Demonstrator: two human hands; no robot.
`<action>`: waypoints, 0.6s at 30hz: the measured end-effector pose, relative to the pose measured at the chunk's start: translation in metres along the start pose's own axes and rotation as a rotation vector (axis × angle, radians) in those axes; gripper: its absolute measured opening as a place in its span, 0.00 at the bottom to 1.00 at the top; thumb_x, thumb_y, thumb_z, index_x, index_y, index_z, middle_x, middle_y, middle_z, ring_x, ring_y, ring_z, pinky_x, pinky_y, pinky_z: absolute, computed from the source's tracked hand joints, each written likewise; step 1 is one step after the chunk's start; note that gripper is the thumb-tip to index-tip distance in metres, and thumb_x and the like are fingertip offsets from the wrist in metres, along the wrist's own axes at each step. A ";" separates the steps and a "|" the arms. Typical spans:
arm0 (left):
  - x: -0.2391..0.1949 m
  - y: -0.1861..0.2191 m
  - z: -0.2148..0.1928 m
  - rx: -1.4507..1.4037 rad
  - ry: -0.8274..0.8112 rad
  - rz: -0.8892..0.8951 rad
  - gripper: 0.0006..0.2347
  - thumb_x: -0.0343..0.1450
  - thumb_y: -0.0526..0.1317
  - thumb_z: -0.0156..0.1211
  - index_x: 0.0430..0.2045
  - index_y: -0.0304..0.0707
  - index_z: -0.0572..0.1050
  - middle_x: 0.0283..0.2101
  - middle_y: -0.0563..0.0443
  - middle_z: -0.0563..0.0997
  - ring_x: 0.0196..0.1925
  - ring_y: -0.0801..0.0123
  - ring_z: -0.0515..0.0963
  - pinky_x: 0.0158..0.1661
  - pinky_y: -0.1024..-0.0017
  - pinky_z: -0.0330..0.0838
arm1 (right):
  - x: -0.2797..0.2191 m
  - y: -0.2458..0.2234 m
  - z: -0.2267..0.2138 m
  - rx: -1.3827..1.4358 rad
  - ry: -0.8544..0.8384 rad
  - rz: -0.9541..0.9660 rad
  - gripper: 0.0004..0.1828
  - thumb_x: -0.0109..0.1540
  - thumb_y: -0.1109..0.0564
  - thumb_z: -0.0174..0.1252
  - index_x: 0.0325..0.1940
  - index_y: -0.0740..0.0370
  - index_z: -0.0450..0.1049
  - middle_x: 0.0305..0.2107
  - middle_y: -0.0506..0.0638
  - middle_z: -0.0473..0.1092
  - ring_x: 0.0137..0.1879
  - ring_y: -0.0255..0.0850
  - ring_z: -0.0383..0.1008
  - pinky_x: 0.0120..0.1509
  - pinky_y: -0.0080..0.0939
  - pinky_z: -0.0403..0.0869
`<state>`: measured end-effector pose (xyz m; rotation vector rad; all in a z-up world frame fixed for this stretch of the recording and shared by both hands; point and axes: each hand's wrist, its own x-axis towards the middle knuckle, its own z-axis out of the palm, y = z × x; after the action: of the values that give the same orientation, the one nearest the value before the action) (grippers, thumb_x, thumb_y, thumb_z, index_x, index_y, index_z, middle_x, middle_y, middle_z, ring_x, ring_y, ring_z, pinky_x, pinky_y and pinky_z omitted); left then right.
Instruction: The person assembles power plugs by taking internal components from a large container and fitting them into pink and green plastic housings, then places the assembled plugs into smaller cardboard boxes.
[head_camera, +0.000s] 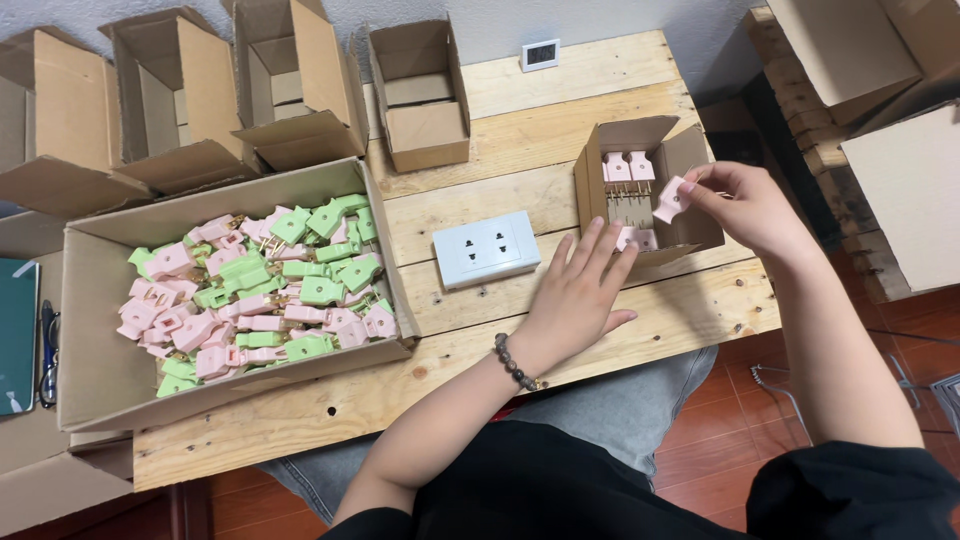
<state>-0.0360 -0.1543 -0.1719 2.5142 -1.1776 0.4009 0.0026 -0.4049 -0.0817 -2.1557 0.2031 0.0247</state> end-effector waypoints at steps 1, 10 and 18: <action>-0.001 0.001 -0.002 -0.035 -0.019 0.001 0.37 0.70 0.63 0.63 0.71 0.45 0.61 0.79 0.33 0.54 0.82 0.42 0.51 0.76 0.45 0.52 | -0.004 -0.007 0.000 -0.034 -0.006 0.086 0.07 0.72 0.52 0.60 0.44 0.56 0.79 0.37 0.43 0.77 0.43 0.28 0.72 0.50 0.29 0.68; -0.013 0.006 -0.007 -0.050 -0.087 -0.049 0.23 0.65 0.54 0.71 0.51 0.52 0.70 0.78 0.19 0.44 0.80 0.28 0.49 0.73 0.31 0.48 | 0.016 0.014 -0.001 -0.304 -0.152 0.138 0.09 0.64 0.50 0.67 0.41 0.56 0.85 0.30 0.44 0.77 0.37 0.30 0.70 0.43 0.32 0.64; -0.009 0.013 -0.016 -0.136 -0.250 -0.122 0.21 0.68 0.48 0.70 0.55 0.52 0.71 0.79 0.22 0.39 0.82 0.35 0.43 0.72 0.31 0.41 | 0.045 0.030 0.008 -0.707 -0.303 0.099 0.14 0.55 0.43 0.69 0.41 0.47 0.88 0.34 0.44 0.84 0.51 0.49 0.82 0.58 0.49 0.77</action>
<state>-0.0538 -0.1493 -0.1587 2.5524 -1.0884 -0.0247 0.0424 -0.4205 -0.1147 -2.7988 0.1345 0.5491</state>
